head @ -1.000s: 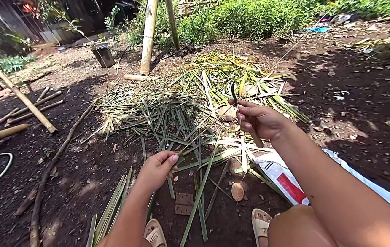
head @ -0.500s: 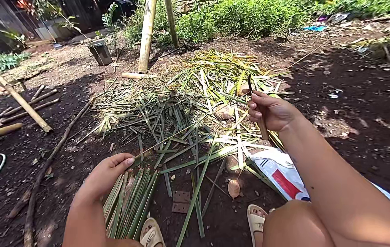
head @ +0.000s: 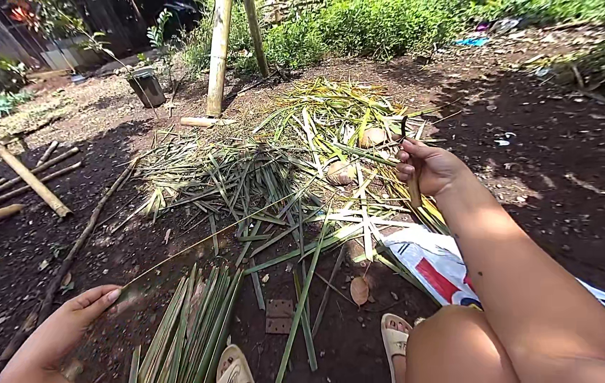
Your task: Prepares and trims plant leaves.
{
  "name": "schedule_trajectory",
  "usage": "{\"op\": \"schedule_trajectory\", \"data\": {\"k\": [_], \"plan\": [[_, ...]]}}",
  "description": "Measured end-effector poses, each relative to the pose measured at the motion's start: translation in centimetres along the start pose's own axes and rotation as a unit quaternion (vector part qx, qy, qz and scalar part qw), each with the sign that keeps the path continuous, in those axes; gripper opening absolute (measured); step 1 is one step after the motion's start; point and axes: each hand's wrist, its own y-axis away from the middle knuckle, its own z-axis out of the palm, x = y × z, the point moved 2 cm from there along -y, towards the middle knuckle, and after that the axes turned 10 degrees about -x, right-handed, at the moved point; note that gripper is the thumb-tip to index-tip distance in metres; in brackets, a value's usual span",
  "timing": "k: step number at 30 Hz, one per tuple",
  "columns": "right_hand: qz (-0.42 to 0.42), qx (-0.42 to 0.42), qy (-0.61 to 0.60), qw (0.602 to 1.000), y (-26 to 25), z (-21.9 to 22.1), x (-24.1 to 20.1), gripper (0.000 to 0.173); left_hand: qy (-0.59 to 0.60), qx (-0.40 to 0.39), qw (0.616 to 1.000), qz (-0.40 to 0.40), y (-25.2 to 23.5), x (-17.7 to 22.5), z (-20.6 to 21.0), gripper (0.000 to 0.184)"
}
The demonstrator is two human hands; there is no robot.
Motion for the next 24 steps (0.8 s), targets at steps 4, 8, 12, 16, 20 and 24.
{"op": "schedule_trajectory", "data": {"k": [4,8,12,16,20,24], "plan": [[0.021,0.053,-0.006,0.998,-0.4,-1.3,-0.2,0.021,-0.050,0.030,0.995,-0.086,0.9,-3.1,-2.5,0.031],[0.015,0.104,-0.023,0.994,-1.0,-3.5,0.3,0.018,-0.074,0.061,0.985,-0.142,1.4,-5.2,-3.7,0.039],[-0.015,0.183,-0.030,0.982,-1.0,-5.1,0.1,0.017,-0.011,0.188,0.971,-0.148,1.3,-6.2,-3.6,0.043],[0.008,0.076,0.092,0.993,-0.3,0.6,0.9,0.023,0.039,0.204,0.977,-0.038,-0.1,3.5,2.6,0.052],[0.067,-0.175,0.192,0.963,3.2,12.0,5.3,0.032,0.039,0.110,0.991,0.060,-0.9,12.4,12.0,0.042],[0.121,-0.353,0.226,0.900,7.2,17.9,9.3,0.040,-0.020,-0.020,0.994,0.101,1.0,17.3,18.6,0.040]]}}
